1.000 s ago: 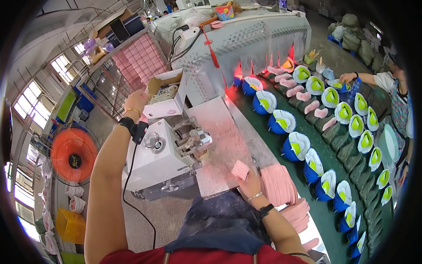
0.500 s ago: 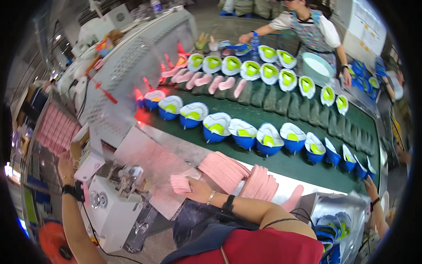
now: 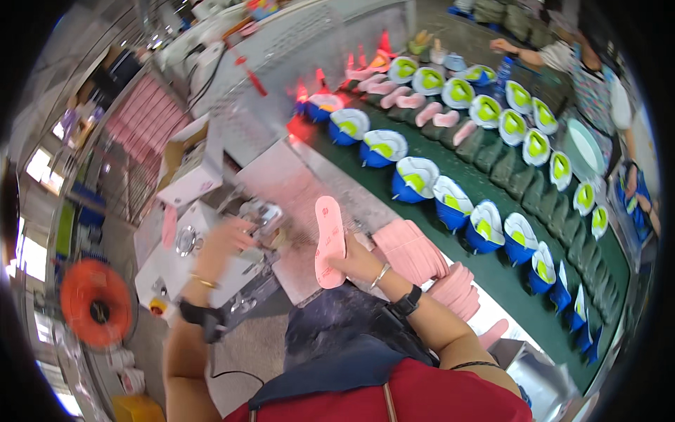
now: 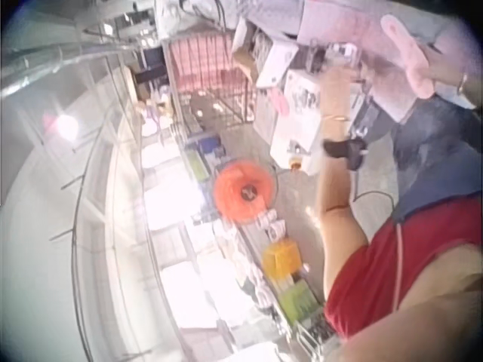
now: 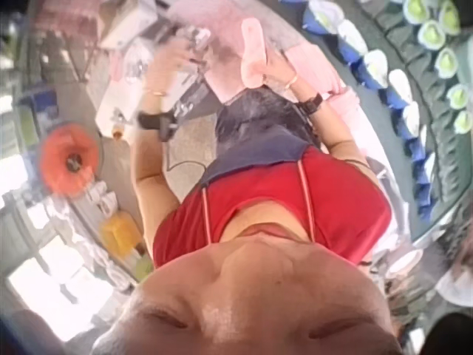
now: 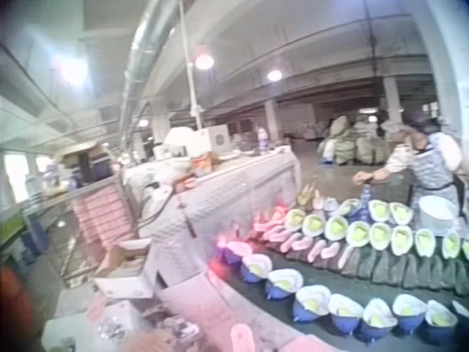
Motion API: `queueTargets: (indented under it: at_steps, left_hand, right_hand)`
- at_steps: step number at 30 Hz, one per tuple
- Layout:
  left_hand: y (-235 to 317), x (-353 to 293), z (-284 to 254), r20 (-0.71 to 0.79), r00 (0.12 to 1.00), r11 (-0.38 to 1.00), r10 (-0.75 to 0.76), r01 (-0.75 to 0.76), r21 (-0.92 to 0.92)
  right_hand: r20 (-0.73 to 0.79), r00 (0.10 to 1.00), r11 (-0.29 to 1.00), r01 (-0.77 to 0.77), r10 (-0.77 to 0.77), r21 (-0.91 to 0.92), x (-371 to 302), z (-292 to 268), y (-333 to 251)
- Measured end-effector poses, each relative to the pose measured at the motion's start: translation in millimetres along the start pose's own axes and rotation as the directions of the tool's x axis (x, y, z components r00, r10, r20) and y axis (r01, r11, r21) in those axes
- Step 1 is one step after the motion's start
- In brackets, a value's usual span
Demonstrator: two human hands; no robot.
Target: Applying adhesive to shoe soles using an industrial gluing machine in a factory setting.
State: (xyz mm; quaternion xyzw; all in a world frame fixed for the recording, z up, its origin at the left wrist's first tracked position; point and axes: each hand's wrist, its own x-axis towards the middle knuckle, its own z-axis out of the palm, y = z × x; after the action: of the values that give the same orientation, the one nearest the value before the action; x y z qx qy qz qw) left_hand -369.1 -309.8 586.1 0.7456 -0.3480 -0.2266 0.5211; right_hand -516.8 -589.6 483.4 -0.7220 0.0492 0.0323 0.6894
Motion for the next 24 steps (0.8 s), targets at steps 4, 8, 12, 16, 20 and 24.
queueTargets:
  at_steps: [4, 8, 12, 16, 20, 24]
  left_hand:
    - [-51.2, -33.1, 108.4, 0.195, 0.816, 0.758, -0.543, 0.577, -0.304]
    - [-62.3, -47.7, 154.7, 0.071, 0.928, 0.398, -0.365, 0.224, -0.889]
    - [-52.9, -58.3, 160.0, -0.116, 0.899, 0.352, -0.422, 0.045, -0.935]
    - [-48.5, -73.2, 162.3, -0.106, 0.921, 0.229, -0.375, -0.019, -0.973]
    - [-55.2, -85.1, 165.4, -0.092, 0.813, 0.186, -0.576, 0.02, -0.982]
    - [-64.7, -96.6, 166.5, -0.075, 0.752, 0.184, -0.654, 0.062, -0.981]
  right_hand:
    - [0.241, 0.97, 1.0, 0.017, -0.017, 0.003, -6.4, 16.0, -22.5]
    - [0.464, 0.885, 0.989, -0.1, 0.041, 0.104, -15.2, 32.9, -25.4]
    - [0.242, 0.888, 0.896, -0.427, 0.392, 0.117, -26.6, 54.4, -9.2]
    - [0.309, 0.872, 0.704, -0.489, 0.38, 0.515, -41.5, 75.5, 7.8]
    - [0.273, 0.848, 0.882, -0.471, 0.455, -0.009, -40.4, 76.9, 14.2]
    - [0.025, 0.984, 0.904, -0.151, 0.176, -0.401, -36.7, 82.6, 14.5]
